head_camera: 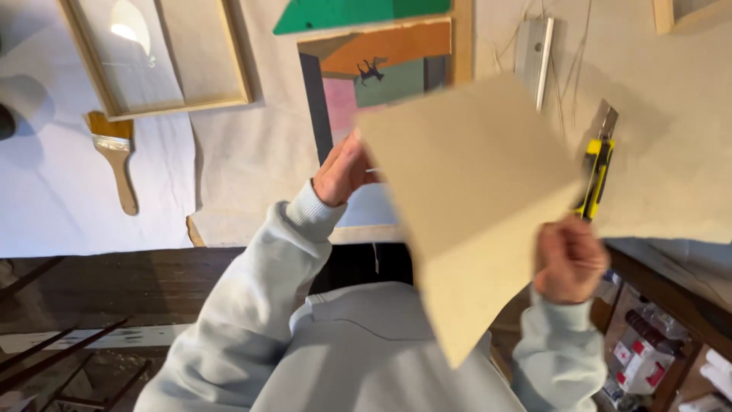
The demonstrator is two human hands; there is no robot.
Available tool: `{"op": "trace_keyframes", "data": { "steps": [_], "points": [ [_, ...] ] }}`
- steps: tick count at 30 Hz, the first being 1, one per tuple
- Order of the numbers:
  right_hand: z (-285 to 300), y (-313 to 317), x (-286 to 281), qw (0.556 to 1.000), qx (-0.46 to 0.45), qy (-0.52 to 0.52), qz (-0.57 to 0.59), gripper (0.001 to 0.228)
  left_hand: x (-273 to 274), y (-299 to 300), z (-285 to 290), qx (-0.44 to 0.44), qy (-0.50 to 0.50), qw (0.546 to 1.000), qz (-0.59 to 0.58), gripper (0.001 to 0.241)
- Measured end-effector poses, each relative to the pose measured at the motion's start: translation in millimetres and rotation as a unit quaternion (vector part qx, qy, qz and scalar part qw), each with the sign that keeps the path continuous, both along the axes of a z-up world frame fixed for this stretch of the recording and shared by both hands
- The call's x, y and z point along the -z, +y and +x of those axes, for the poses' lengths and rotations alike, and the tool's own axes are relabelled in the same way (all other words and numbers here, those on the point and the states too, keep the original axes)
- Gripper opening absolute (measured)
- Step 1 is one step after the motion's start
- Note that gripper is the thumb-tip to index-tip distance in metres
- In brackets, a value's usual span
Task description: The recorder is assembling and securing an artwork into a picture frame.
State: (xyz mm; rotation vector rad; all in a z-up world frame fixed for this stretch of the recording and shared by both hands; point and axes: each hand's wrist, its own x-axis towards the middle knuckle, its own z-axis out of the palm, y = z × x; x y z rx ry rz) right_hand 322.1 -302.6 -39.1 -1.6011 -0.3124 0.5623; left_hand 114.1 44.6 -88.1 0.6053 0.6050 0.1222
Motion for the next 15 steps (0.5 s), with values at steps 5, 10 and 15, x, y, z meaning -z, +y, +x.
{"op": "trace_keyframes", "data": {
  "steps": [5,10,15],
  "points": [
    [-54.8,76.0,-13.2,0.991,0.037,0.018,-0.124,0.022,-60.6,52.2,-0.3,-0.117,0.121,0.985,0.026,0.066],
    [-70.0,113.7,-5.6,0.990,-0.001,0.017,-0.137,0.029,-51.4,54.2,-12.0,-0.139,0.191,0.879,0.414,0.058],
    [-74.7,132.8,-7.7,0.978,-0.030,0.033,-0.204,0.036,-11.1,1.6,38.1,0.281,0.204,0.491,0.799,0.084]
  ]
}}
